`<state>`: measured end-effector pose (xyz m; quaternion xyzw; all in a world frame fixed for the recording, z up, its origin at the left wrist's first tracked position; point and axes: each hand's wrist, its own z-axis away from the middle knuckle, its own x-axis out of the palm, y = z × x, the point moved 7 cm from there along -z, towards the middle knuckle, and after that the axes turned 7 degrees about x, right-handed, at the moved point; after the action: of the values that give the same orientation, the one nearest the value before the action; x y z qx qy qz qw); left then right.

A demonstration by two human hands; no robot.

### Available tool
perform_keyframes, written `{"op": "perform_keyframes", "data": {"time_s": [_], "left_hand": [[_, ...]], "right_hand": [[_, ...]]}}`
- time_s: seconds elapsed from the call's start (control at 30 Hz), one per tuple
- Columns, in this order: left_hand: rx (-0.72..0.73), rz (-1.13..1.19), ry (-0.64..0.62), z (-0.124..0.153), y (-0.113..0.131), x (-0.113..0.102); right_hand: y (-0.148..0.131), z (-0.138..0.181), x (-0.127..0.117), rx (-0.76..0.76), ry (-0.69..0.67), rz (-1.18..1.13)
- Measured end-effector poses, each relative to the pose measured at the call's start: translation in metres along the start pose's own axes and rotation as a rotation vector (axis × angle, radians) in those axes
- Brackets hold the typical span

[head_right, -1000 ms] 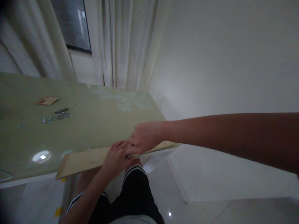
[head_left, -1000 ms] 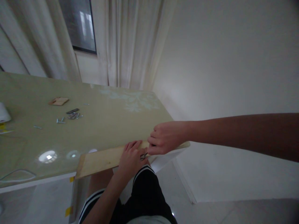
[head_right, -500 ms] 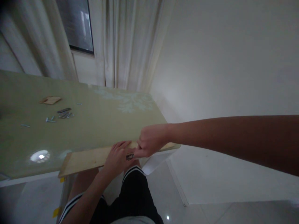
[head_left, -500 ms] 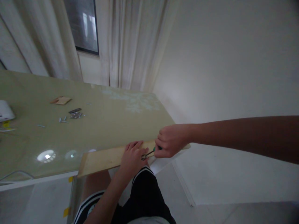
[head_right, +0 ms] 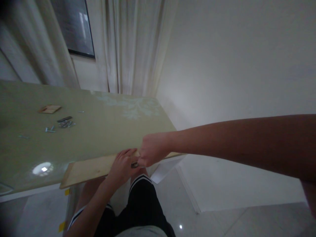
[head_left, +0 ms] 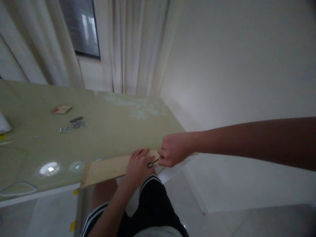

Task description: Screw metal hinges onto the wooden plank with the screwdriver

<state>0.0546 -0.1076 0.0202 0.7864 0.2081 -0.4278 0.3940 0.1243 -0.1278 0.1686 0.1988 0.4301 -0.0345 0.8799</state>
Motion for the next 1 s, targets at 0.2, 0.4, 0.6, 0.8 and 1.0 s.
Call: {"op": "perform_keyframes", "data": {"time_s": [0.2, 0.4, 0.6, 0.8, 1.0], "left_hand": [[0.005, 0.021, -0.018, -0.001, 0.001, -0.003], [0.025, -0.031, -0.049, -0.002, -0.001, -0.002], [0.049, -0.045, -0.020, 0.003, -0.004, -0.005], [0.210, -0.247, 0.070, 0.031, -0.019, -0.006], [0.395, -0.339, 0.115, 0.052, -0.024, -0.009]], "right_hand": [[0.011, -0.005, 0.002, 0.350, 0.015, -0.205], [0.041, -0.006, 0.008, 0.552, 0.011, -0.384], [0.037, 0.031, 0.055, 0.279, 0.055, -0.197], [0.019, 0.070, 0.150, 0.940, 0.448, -0.780], [-0.066, 0.035, 0.203, 1.091, 0.957, -1.362]]}}
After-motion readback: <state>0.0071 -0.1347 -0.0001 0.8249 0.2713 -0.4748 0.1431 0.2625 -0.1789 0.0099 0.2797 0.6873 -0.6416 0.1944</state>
